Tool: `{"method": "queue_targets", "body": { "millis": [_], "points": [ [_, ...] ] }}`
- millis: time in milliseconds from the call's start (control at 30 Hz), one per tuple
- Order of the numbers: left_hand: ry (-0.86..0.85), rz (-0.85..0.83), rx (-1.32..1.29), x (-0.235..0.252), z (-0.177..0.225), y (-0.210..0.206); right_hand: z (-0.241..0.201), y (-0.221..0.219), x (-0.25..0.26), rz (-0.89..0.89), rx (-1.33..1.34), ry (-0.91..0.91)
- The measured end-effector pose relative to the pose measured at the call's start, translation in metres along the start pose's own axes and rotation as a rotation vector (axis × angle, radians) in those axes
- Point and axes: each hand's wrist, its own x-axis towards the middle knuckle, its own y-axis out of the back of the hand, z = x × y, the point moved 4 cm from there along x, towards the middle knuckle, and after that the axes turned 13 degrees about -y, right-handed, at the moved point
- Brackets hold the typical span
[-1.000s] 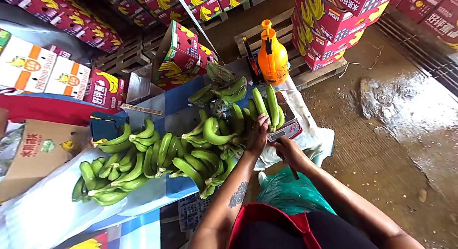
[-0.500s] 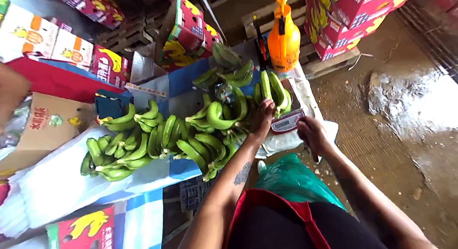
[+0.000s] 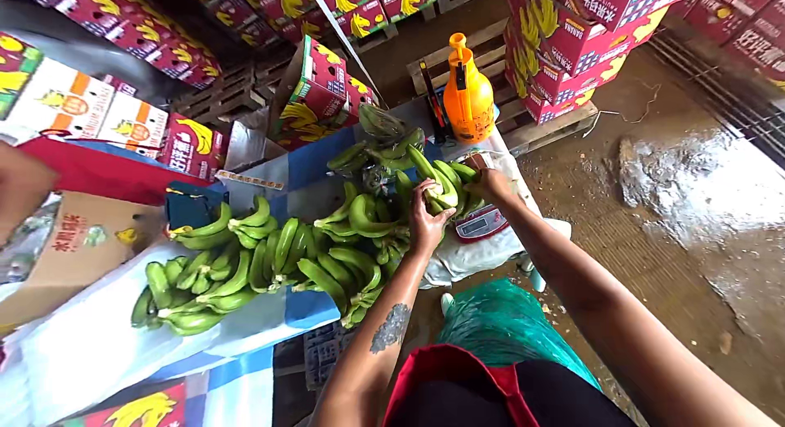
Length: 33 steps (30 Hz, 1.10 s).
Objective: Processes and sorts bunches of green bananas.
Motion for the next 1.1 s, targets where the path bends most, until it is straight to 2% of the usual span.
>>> {"method": "queue_targets", "body": {
  "millis": [133, 200, 300, 433, 567, 633, 700, 767, 833, 900, 1000, 1100],
  "points": [
    [-0.161, 0.058, -0.073, -0.001, 0.025, 0.009, -0.001, 0.017, 0.005, 0.081, -0.054, 0.055],
    [-0.197, 0.052, -0.140, 0.006, 0.038, 0.007, 0.009, 0.042, 0.009, 0.156, 0.045, 0.047],
    [-0.156, -0.036, -0.195, 0.013, 0.043, -0.016, 0.033, 0.069, 0.012, 0.197, 0.266, -0.014],
    [-0.094, -0.179, -0.142, 0.014, 0.019, -0.066, 0.051, 0.067, 0.018, 0.066, 0.364, -0.076],
    [-0.113, -0.339, -0.056, 0.005, -0.008, -0.085, 0.070, 0.063, 0.013, -0.070, 0.585, -0.229],
    [-0.127, -0.407, 0.120, 0.001, -0.007, -0.083, 0.069, 0.057, 0.010, -0.086, 0.669, -0.258],
    [-0.072, -0.518, 0.436, -0.003, -0.003, -0.073, 0.062, 0.044, 0.013, -0.070, 0.645, -0.254],
    [0.106, -0.708, 0.728, -0.004, -0.002, -0.061, 0.054, 0.031, 0.019, -0.040, 0.545, -0.215],
    [0.236, -0.842, 0.875, -0.007, -0.008, -0.056, 0.047, 0.024, 0.022, -0.001, 0.459, -0.154],
    [0.229, -0.865, 0.878, -0.009, -0.012, -0.055, 0.045, 0.021, 0.024, -0.012, 0.435, -0.120],
    [0.161, -0.772, 0.742, 0.001, -0.010, -0.046, 0.051, 0.023, 0.025, -0.033, 0.436, -0.108],
    [0.061, -0.637, 0.624, 0.020, 0.006, -0.005, 0.055, 0.025, 0.022, -0.067, 0.448, -0.100]
  ]
}}
